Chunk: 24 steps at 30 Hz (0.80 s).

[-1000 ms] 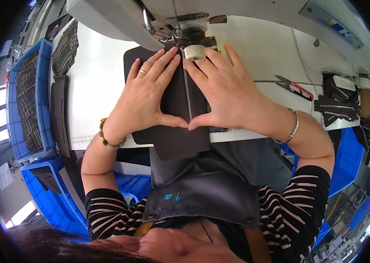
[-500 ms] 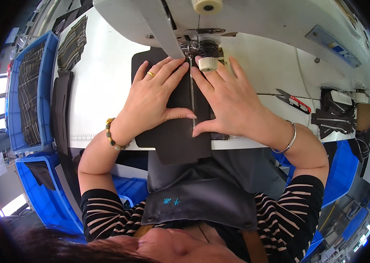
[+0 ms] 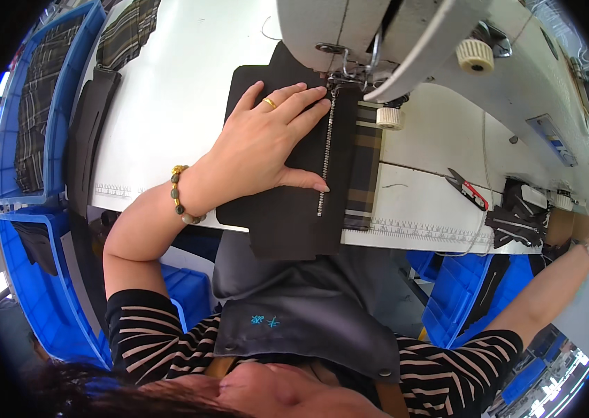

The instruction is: The person aligns a zipper with a plaid fabric piece and sews it using an industrial sewing machine. They then attach a black fabric piece to the zipper and sew along the edge. The person uses scissors to trim excess thread and continues sewing the zipper onto the fabric.

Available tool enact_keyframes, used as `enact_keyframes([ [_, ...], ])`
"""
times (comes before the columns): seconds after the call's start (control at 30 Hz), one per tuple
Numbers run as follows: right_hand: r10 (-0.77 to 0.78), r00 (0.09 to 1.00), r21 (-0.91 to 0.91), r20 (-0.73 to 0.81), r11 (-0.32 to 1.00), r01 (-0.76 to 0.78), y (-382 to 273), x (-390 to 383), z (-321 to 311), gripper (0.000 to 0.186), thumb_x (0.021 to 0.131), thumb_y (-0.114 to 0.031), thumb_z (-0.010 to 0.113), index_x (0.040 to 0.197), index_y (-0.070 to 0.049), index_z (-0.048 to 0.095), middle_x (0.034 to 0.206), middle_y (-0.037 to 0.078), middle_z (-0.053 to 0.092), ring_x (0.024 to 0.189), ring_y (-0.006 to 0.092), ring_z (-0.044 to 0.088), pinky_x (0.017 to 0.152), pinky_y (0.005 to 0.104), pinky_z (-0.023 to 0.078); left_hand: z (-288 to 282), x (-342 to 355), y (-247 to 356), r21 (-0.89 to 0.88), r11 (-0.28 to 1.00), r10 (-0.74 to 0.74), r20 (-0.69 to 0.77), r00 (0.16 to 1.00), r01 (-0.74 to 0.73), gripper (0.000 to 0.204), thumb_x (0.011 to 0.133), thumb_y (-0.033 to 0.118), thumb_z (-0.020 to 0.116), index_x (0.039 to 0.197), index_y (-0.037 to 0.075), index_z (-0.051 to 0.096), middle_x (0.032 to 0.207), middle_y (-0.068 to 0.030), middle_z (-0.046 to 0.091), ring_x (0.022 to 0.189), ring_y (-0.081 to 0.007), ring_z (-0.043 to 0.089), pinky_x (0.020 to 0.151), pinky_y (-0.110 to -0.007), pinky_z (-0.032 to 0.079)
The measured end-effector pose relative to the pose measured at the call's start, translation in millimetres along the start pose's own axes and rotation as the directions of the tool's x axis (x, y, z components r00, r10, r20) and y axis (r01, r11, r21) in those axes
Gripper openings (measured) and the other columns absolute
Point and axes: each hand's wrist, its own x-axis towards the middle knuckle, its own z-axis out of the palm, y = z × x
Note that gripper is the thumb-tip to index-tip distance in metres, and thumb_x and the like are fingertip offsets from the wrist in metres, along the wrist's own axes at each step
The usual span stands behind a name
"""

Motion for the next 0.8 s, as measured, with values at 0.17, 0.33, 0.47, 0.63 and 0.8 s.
enact_keyframes([
  [0.17,0.162,0.986,0.181,-0.034,0.971,-0.153,79.8,-84.9,14.1,0.043,0.110,-0.029,0.055,0.137,0.004,0.061,0.135,0.014,0.067,0.120,0.0243,0.065,0.102,0.0408,0.053,-1.8,0.1,3.4,0.041,0.998,-0.039,0.011,0.999,0.039,0.102,0.073,0.074,0.075,0.145,0.005,0.058,0.152,-0.0099,0.055,0.142,-0.0301,0.050,0.117,-0.059,0.038],
  [0.33,0.121,0.989,0.113,-0.088,0.987,-0.111,76.5,-102.2,-31.4,0.054,0.108,-0.038,0.060,0.141,0.004,0.058,0.139,0.014,0.064,0.122,0.0249,0.064,0.106,0.0383,0.050,1.2,0.7,-2.9,0.009,1.000,-0.010,-0.014,1.000,0.010,0.102,0.073,0.074,0.075,0.145,0.005,0.058,0.152,-0.0102,0.055,0.142,-0.0300,0.051,0.117,-0.058,0.038],
  [0.47,0.118,0.992,-0.105,-0.050,0.987,-0.122,43.8,-64.6,18.9,0.049,0.105,-0.037,0.066,0.133,0.003,0.064,0.126,0.011,0.069,0.114,0.0207,0.066,0.099,0.0353,0.052,-1.6,0.7,2.0,0.056,0.997,-0.044,0.004,0.999,0.044,0.101,0.073,0.074,0.075,0.145,0.005,0.058,0.151,-0.0100,0.056,0.141,-0.0298,0.051,0.117,-0.058,0.039],
  [0.63,0.101,0.993,-0.241,-0.058,0.964,-0.112,30.6,-39.2,-1.1,0.050,0.101,-0.034,0.071,0.130,0.007,0.067,0.123,0.012,0.071,0.109,0.0194,0.068,0.096,0.0338,0.053,2.6,-0.7,-0.4,0.020,0.999,-0.029,-0.035,0.999,0.029,0.099,0.072,0.072,0.078,0.143,0.005,0.059,0.149,-0.0092,0.057,0.141,-0.0290,0.051,0.116,-0.057,0.040],
  [0.8,0.124,0.990,-0.180,-0.066,0.975,-0.134,34.0,-38.5,-1.5,0.051,0.102,-0.032,0.071,0.131,0.009,0.066,0.123,0.012,0.071,0.107,0.0208,0.069,0.093,0.0334,0.054,1.8,-0.5,1.1,0.048,0.998,-0.035,-0.028,0.999,0.036,0.096,0.071,0.069,0.080,0.142,0.006,0.060,0.148,-0.0078,0.058,0.139,-0.0276,0.053,0.116,-0.055,0.040],
])
